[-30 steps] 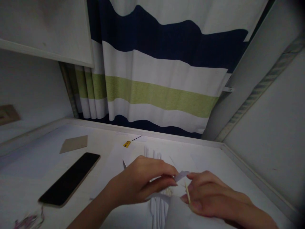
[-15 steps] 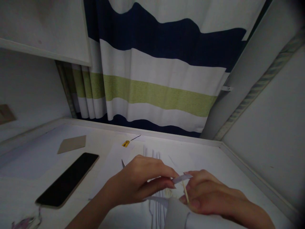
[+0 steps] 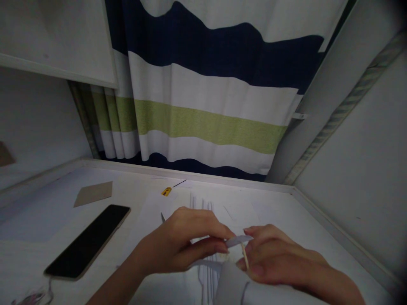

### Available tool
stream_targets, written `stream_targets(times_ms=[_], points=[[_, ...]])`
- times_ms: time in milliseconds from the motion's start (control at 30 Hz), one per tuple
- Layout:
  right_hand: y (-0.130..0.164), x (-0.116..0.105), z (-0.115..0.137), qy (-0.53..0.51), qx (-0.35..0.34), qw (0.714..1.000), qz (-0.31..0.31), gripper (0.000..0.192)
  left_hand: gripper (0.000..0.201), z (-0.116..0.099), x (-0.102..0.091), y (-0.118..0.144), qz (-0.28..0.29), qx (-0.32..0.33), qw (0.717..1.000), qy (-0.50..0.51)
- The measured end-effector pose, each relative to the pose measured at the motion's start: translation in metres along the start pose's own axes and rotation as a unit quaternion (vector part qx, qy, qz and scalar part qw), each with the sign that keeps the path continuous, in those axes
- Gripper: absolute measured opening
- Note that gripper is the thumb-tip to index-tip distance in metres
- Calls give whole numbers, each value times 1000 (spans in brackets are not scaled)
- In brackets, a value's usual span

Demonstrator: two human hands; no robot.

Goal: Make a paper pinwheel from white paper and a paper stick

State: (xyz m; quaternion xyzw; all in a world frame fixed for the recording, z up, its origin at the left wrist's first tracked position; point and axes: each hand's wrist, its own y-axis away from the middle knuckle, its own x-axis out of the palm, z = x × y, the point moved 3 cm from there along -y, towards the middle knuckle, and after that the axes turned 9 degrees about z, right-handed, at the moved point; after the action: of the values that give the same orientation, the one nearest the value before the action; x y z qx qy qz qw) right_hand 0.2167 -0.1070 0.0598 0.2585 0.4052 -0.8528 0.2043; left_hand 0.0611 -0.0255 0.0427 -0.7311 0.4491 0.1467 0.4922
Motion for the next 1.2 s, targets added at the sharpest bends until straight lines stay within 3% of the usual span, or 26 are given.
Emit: stream_targets(times_ms=[400,600,733,800,867,1067,1200], points=[[5,3,-4,21,36,996,-80,20,19,-11,-1,-4,-12,60,997,-50],[4,4,-10,-9,85,976,-202,8,21,-9,-3,-4,20,44,998,-44],[-2,11,-12,-97,210,934,-273,28,21,-5,-1,-2,27,18,998,-58],[-4,14,-14,-130,277,913,-269,24,19,-4,-1,-1,22,13,998,-63],[-4,15,-18,-156,289,907,-264,15,17,-4,-2,-2,20,4,998,-57],[-2,10,-45,-177,294,897,-280,10,22,4,-2,-7,47,-115,992,-2],[-8,10,-59,-231,281,899,-242,14,20,21,-1,-6,41,-229,969,80]])
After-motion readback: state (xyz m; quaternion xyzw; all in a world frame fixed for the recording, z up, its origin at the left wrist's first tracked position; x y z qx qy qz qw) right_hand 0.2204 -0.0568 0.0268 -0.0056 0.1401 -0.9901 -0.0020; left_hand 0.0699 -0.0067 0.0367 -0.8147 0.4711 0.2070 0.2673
